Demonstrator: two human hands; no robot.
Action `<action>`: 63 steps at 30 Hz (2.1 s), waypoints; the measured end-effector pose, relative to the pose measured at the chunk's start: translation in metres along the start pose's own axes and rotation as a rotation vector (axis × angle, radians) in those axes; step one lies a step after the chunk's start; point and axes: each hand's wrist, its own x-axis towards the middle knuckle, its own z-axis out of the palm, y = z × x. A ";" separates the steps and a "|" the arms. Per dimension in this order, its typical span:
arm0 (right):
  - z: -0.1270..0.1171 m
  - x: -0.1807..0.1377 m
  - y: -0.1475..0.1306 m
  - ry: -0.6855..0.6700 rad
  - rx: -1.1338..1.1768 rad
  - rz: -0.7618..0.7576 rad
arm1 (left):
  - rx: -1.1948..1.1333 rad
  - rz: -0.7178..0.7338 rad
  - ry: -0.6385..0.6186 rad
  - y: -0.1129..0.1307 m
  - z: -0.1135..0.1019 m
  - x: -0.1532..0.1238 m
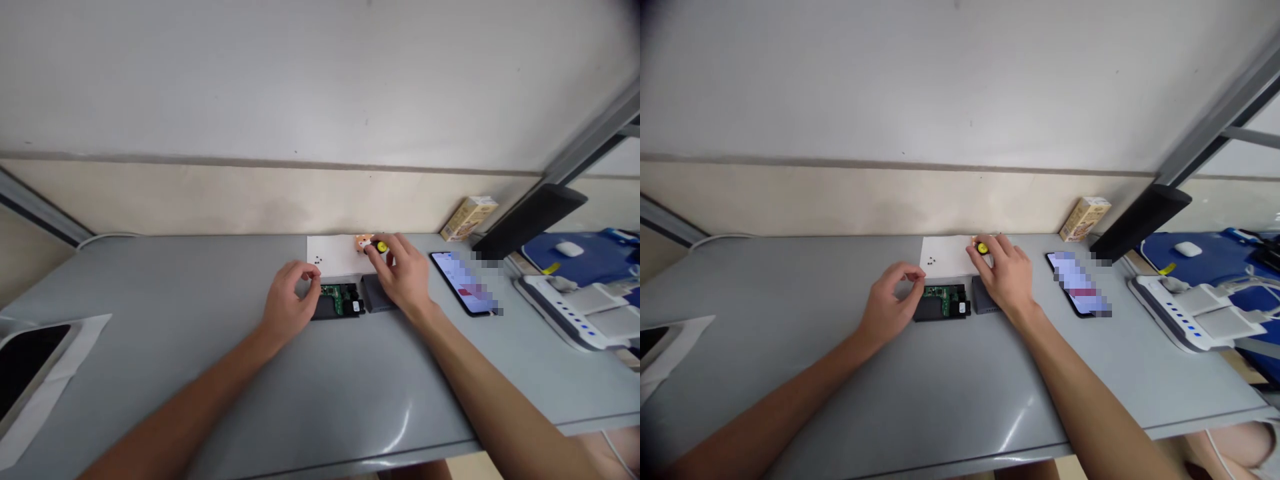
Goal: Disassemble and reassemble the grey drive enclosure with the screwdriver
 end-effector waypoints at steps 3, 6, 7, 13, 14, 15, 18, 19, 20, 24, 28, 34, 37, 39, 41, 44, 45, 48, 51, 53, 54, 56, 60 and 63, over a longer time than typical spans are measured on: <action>0.002 -0.001 0.001 0.005 -0.052 -0.041 | -0.008 0.007 0.016 -0.001 0.001 0.000; 0.001 -0.001 0.001 0.038 -0.036 -0.018 | -0.016 0.003 0.021 -0.001 0.001 0.000; 0.001 -0.001 0.001 0.055 -0.005 0.002 | -0.017 0.002 0.021 -0.001 0.001 0.000; -0.001 0.004 -0.006 0.231 0.379 0.210 | 0.018 -0.030 -0.096 -0.003 0.002 0.000; -0.001 0.005 -0.007 0.243 0.452 0.246 | 0.028 -0.040 -0.122 -0.003 0.002 0.000; -0.001 0.006 -0.009 0.246 0.518 0.274 | 0.035 -0.049 -0.138 -0.003 0.002 0.000; 0.000 0.008 -0.014 0.222 0.650 0.324 | 0.041 -0.065 -0.156 -0.004 0.002 0.000; 0.000 0.008 -0.016 0.209 0.678 0.340 | 0.041 -0.067 -0.159 -0.004 0.002 0.000; 0.000 0.008 -0.018 0.197 0.701 0.359 | 0.040 -0.068 -0.164 -0.004 0.002 0.001; 0.003 0.007 -0.021 0.158 0.773 0.402 | 0.035 -0.067 -0.161 -0.005 0.004 0.002; 0.005 0.006 -0.022 0.141 0.799 0.404 | 0.031 -0.054 -0.125 -0.007 0.005 0.002; 0.003 0.007 -0.023 0.138 0.797 0.396 | 0.039 -0.033 -0.087 -0.008 0.006 0.001; 0.004 0.007 -0.021 0.135 0.800 0.394 | 0.045 -0.025 -0.084 -0.006 0.005 0.001; 0.005 0.006 -0.020 0.133 0.805 0.399 | 0.056 -0.043 -0.092 -0.004 0.003 0.001; 0.007 0.005 -0.018 0.117 0.817 0.408 | 0.072 -0.090 -0.100 -0.003 0.001 0.002; 0.009 0.004 -0.016 0.079 0.831 0.413 | 0.097 -0.181 -0.104 -0.004 -0.001 0.002; 0.010 0.004 -0.015 0.067 0.828 0.413 | 0.100 -0.207 -0.112 -0.005 -0.001 0.002; 0.011 0.003 -0.014 0.032 0.787 0.410 | 0.093 -0.261 -0.156 -0.007 0.000 0.001; 0.013 0.001 -0.014 -0.002 0.750 0.405 | 0.107 -0.283 -0.170 -0.008 0.001 0.001; 0.014 0.000 -0.014 -0.018 0.759 0.405 | 0.123 -0.278 -0.180 -0.007 0.001 0.001; 0.015 0.000 -0.014 -0.024 0.769 0.407 | 0.129 -0.268 -0.186 -0.007 0.001 0.001; 0.015 -0.001 -0.013 -0.038 0.782 0.405 | 0.132 -0.243 -0.198 -0.006 0.001 0.001; 0.015 -0.001 -0.014 -0.047 0.764 0.386 | 0.133 -0.216 -0.223 -0.006 0.001 0.002; 0.014 0.000 -0.020 -0.049 0.733 0.373 | 0.145 -0.196 -0.244 -0.006 0.002 0.002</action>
